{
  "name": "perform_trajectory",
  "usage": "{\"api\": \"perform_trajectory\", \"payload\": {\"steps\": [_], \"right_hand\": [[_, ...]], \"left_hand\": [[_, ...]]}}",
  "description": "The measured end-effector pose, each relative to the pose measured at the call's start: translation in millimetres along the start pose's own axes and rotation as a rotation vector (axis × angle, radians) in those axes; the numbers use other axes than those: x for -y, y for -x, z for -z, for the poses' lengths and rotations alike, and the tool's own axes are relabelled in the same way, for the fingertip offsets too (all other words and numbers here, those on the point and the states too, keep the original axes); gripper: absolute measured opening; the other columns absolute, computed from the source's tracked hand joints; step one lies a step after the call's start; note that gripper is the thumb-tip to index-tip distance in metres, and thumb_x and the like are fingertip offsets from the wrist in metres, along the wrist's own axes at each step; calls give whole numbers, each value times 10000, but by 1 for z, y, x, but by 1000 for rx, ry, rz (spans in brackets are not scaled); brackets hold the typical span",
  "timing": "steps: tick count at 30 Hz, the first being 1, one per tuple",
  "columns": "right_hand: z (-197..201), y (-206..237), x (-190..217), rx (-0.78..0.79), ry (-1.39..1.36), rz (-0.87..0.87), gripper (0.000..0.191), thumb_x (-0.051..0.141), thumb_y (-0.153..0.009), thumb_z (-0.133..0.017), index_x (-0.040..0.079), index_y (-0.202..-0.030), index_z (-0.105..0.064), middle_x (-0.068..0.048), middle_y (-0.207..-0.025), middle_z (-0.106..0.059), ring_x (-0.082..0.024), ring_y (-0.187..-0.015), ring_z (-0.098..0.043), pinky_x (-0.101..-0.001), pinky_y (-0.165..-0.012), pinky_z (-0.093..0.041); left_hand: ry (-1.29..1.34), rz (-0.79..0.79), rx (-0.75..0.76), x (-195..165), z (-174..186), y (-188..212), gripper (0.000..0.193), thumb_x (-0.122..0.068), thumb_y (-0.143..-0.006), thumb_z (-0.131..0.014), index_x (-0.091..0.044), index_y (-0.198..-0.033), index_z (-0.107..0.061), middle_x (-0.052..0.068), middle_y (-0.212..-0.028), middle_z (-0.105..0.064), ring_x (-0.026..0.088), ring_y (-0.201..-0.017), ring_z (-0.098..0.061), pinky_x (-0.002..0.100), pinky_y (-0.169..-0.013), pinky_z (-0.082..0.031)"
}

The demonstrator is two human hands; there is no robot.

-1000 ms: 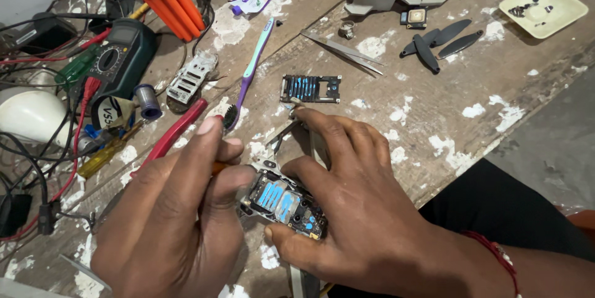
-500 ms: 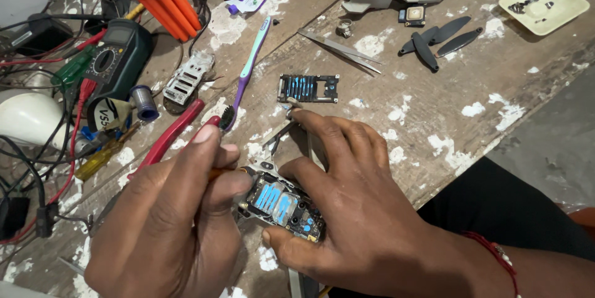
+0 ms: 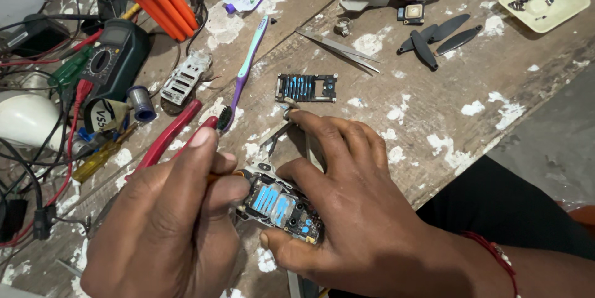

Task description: The person repairs a small drone on a cluttered workbench. They use a screwdriver to unscrew and remove components from the drone body, handle small parts with tweezers, reposition the drone, and later work on a small dish of parts while picking up screws and components.

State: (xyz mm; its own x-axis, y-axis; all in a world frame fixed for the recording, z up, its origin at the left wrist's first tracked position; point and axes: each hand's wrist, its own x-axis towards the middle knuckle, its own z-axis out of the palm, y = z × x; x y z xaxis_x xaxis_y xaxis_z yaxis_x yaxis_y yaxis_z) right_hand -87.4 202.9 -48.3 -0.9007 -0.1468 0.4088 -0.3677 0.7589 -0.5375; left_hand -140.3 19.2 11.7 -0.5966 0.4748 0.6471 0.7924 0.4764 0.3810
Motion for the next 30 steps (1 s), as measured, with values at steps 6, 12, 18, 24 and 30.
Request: {"api": "perform_trajectory", "payload": {"steps": [6,12,18,24,30], "right_hand": [[1,1,0,20,-13,-7,684,573,-881,-655,-19,-1222,-626,-360,-1523,-319,-547,-1436,-237,-681,-1111,-166],[1,0,-1,18,4,0,697,573,-882,-653,-24,-1240,-617,-363,-1526,-311,-556,-1442,-221,-697,-1105,-156],[1,0,-1,16,-7,2,685,559,-888,-650,-23,-1245,-612,-359,-1527,-311,-553,-1437,-229,-691,-1118,-160],[4,0,-2,14,-15,-1,696,556,-890,-663,-21,-1275,-596,-359,-1523,-310,-553,-1441,-216,-689,-1115,-153],[3,-1,-6,24,-12,0,715,557,-879,-673,-28,-1282,-590,-353,-1528,-303,-552,-1439,-204,-700,-1111,-150]], "left_hand": [[1,12,5,-2,1,-2,624,237,-750,-610,-14,-1320,-565,195,-965,-712,218,-858,-773,323,-773,-640],[19,10,22,-1,1,-2,593,224,-759,-605,-7,-1304,-579,196,-984,-715,211,-878,-776,325,-791,-636],[-17,-58,51,1,3,-6,588,208,-721,-627,26,-1280,-601,181,-980,-725,226,-882,-773,335,-806,-619],[-10,-18,105,-7,5,-8,619,169,-737,-661,-3,-1326,-580,168,-1016,-718,208,-900,-764,329,-814,-611],[-8,-23,187,6,9,-2,663,104,-767,-672,-34,-1397,-520,159,-1048,-696,201,-933,-758,337,-841,-603]]}}
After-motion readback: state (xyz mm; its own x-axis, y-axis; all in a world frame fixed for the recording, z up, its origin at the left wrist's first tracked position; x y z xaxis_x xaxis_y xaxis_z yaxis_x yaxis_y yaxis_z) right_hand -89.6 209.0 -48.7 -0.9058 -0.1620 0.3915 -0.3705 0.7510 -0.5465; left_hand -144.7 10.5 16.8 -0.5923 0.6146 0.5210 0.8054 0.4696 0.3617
